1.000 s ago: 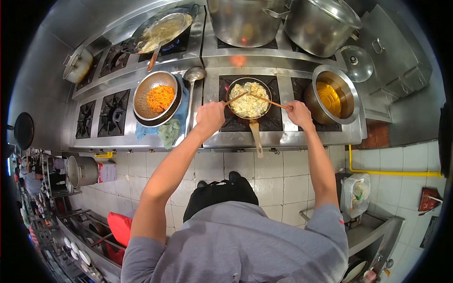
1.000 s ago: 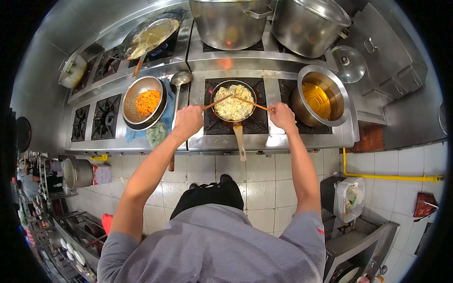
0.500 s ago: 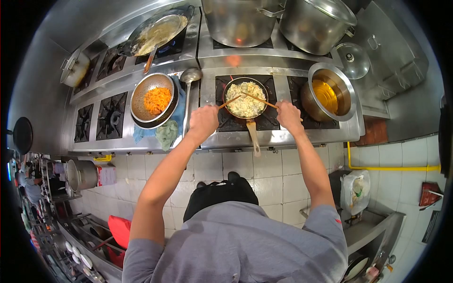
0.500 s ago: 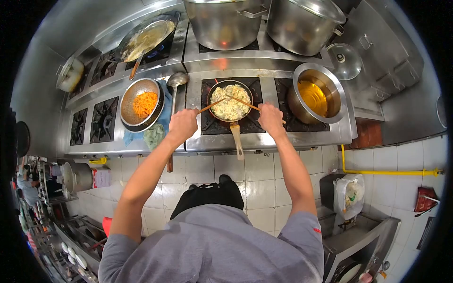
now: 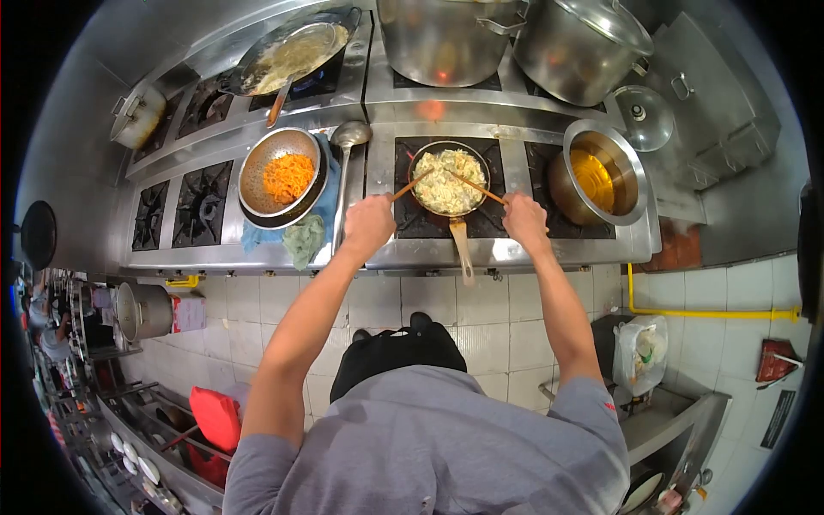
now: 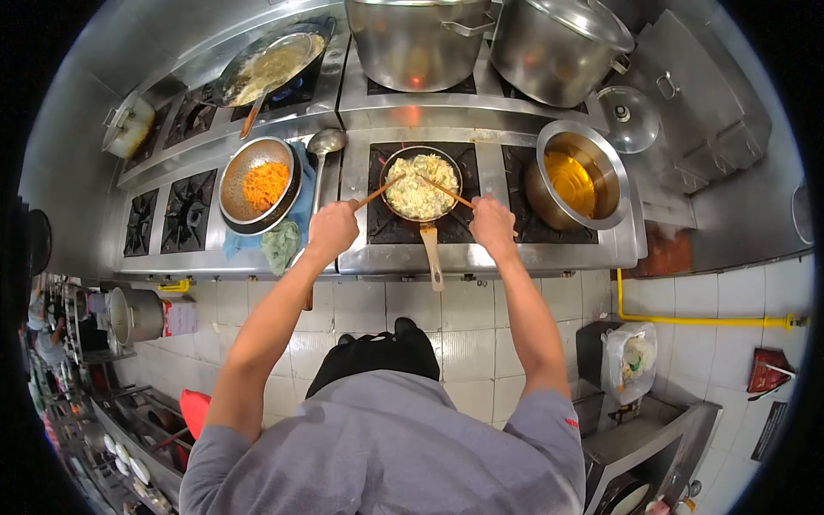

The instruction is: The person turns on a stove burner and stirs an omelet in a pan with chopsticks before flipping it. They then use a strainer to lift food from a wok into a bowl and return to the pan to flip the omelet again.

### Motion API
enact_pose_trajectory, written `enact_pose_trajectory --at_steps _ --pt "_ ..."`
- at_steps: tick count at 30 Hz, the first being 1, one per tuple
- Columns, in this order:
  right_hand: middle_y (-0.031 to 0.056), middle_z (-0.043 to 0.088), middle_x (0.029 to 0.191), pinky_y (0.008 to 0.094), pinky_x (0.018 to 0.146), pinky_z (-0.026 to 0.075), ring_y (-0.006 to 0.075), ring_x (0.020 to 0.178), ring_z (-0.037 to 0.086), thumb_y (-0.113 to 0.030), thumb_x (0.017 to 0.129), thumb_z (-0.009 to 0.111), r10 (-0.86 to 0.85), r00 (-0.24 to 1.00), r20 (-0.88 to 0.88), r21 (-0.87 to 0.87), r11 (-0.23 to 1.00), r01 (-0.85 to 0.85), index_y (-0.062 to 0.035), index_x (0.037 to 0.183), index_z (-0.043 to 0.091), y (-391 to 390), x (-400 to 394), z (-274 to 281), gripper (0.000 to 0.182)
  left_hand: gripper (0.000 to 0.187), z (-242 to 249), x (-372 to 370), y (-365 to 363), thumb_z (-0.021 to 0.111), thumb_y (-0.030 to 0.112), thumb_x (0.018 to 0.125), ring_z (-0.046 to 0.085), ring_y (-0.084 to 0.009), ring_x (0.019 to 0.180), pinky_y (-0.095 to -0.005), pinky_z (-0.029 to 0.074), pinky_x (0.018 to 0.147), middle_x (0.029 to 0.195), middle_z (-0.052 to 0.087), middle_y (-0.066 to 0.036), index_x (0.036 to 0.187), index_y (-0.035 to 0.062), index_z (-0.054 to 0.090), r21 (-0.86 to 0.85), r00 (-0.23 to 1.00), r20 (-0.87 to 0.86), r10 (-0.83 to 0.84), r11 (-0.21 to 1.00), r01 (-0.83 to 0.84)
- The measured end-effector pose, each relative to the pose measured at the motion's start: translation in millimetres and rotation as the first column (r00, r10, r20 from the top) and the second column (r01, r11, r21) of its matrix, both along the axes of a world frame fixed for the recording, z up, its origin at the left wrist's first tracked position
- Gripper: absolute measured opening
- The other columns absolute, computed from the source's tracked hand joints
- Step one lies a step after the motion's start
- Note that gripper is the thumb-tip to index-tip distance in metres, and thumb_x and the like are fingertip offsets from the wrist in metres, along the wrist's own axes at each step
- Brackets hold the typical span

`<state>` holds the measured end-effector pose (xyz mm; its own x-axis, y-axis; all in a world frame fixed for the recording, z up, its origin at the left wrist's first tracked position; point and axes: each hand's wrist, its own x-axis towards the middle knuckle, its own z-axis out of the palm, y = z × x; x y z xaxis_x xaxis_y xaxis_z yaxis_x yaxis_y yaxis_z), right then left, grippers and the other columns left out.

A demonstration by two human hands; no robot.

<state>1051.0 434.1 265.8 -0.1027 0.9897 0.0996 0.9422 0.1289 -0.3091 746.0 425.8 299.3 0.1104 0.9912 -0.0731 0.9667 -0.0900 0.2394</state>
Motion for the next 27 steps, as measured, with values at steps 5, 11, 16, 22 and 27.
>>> enact_pose_trajectory --at_steps 5,11,16,22,27 --pt "0.0165 0.062 0.083 0.0476 0.065 0.05 0.0382 0.073 0.063 -0.002 0.069 0.059 -0.008 0.999 0.047 0.136 0.991 0.001 -0.0034 0.077 0.064 6.5 -21.2 24.9 0.009 0.023 7.5 -8.0 -9.0 0.05 0.008 0.08 0.066 -0.0369 0.081 -0.0459 0.052 0.071 0.086 0.067 -0.021 0.097 0.0069 0.067 0.046 0.996 -0.012 0.091 0.995 -0.09" --pt "0.0188 0.063 0.085 0.0457 0.067 0.052 0.0361 0.076 0.066 -0.004 0.07 0.059 0.096 0.98 0.174 0.134 0.984 -0.12 -0.0025 0.075 0.065 46.6 -48.5 3.0 0.008 0.022 -14.4 -0.6 10.0 0.05 0.006 0.079 0.065 -0.0359 0.079 -0.0455 0.052 0.07 0.087 0.067 -0.018 0.094 0.0058 0.066 0.052 0.996 -0.063 -0.056 0.997 0.06" --pt "0.0179 0.064 0.086 0.0465 0.068 0.052 0.0366 0.078 0.066 -0.004 0.071 0.059 0.043 0.986 0.162 0.102 0.993 -0.06 -0.0024 0.076 0.066 41.0 -38.0 21.1 0.008 0.022 1.9 0.2 -0.4 0.05 0.006 0.078 0.066 -0.0344 0.078 -0.0441 0.052 0.07 0.087 0.067 -0.017 0.094 0.0059 0.066 0.131 1.0 0.009 -0.028 0.991 0.027" --pt "0.0175 0.064 0.087 0.0466 0.07 0.051 0.0374 0.08 0.064 -0.005 0.072 0.059 0.021 0.989 0.149 0.064 0.997 -0.031 -0.0023 0.077 0.065 34.0 -21.2 5.4 0.008 0.024 -11.7 2.9 -0.8 0.051 0.005 0.078 0.066 -0.0342 0.081 -0.044 0.052 0.071 0.089 0.067 -0.015 0.096 0.0054 0.066 0.055 0.995 -0.046 -0.087 0.995 0.089" --pt "0.0185 0.065 0.087 0.0461 0.071 0.051 0.0376 0.082 0.064 -0.005 0.072 0.06 -0.067 0.997 0.045 0.016 0.998 0.067 -0.0035 0.08 0.066 16.9 -10.7 25.2 0.01 0.027 10.3 -1.7 -8.2 0.051 0.006 0.078 0.066 -0.0345 0.081 -0.0437 0.052 0.072 0.089 0.067 -0.019 0.1 0.0062 0.067 0.04 0.999 0.007 -0.042 0.998 0.042"
